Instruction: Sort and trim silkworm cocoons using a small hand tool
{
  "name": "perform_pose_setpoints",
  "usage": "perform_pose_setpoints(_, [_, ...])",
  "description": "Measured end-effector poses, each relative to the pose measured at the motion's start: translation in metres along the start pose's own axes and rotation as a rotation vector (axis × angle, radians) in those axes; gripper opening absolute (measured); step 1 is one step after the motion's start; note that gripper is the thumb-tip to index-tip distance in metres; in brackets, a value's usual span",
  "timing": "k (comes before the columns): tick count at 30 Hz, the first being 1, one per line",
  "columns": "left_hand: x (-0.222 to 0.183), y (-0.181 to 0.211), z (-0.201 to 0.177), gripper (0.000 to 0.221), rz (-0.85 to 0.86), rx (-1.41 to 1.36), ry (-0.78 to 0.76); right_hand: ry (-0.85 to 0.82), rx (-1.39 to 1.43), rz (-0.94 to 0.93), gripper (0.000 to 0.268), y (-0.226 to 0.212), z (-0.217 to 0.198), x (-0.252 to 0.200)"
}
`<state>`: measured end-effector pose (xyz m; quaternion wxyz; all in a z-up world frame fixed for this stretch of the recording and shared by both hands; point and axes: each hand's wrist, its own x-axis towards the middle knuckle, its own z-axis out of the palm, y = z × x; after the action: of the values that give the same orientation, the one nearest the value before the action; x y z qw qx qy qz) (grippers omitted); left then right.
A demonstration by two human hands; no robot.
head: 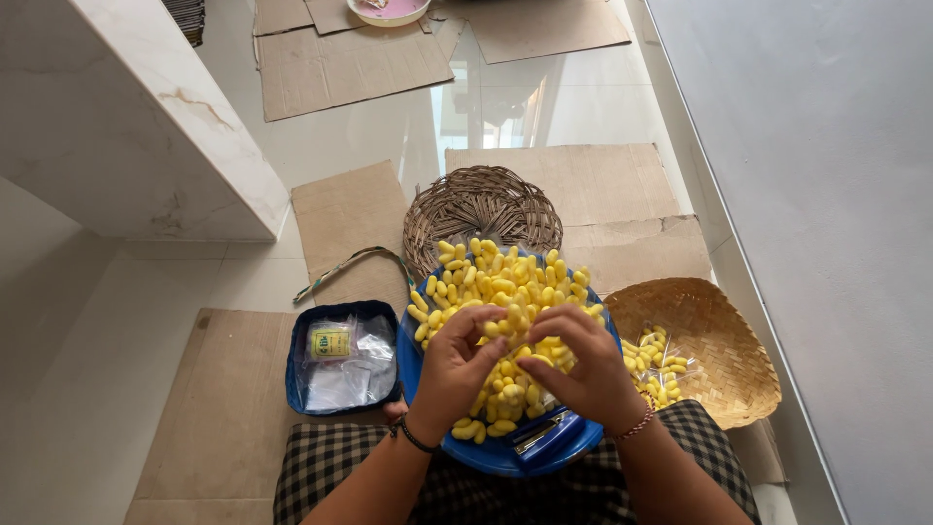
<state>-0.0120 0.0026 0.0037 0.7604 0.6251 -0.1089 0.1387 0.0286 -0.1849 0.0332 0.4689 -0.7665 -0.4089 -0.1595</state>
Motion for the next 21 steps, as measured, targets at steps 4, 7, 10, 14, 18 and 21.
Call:
perform_pose_setpoints(4, [0.0, 0.012, 0.001, 0.024, 0.071, 0.164, -0.029, 0.035, 0.026, 0.142, 0.045, 0.01, -0.001, -0.006])
perform_pose_setpoints(7, [-0.002, 0.015, 0.003, 0.026, -0.008, 0.004, -0.091, -0.074, 0.079, 0.166, 0.022, 0.013, 0.0, -0.005])
perform_pose_setpoints(10, [-0.003, 0.014, 0.001, 0.012, 0.029, 0.221, -0.047, -0.099, 0.099, 0.179, 0.026, 0.011, 0.002, -0.006])
perform_pose_setpoints(14, [-0.004, 0.021, 0.004, 0.015, 0.063, 0.223, -0.063, -0.12, 0.114, 0.125, 0.02, 0.003, -0.002, -0.001])
perform_pose_setpoints(18, [-0.005, 0.017, 0.003, 0.011, 0.035, 0.28, -0.044, -0.157, 0.078, 0.112, 0.026, 0.0, -0.005, -0.001])
perform_pose_setpoints(21, [-0.006, 0.02, 0.002, 0.053, 0.03, 0.222, -0.014, -0.093, 0.066, 0.123, 0.015, 0.017, -0.017, -0.006])
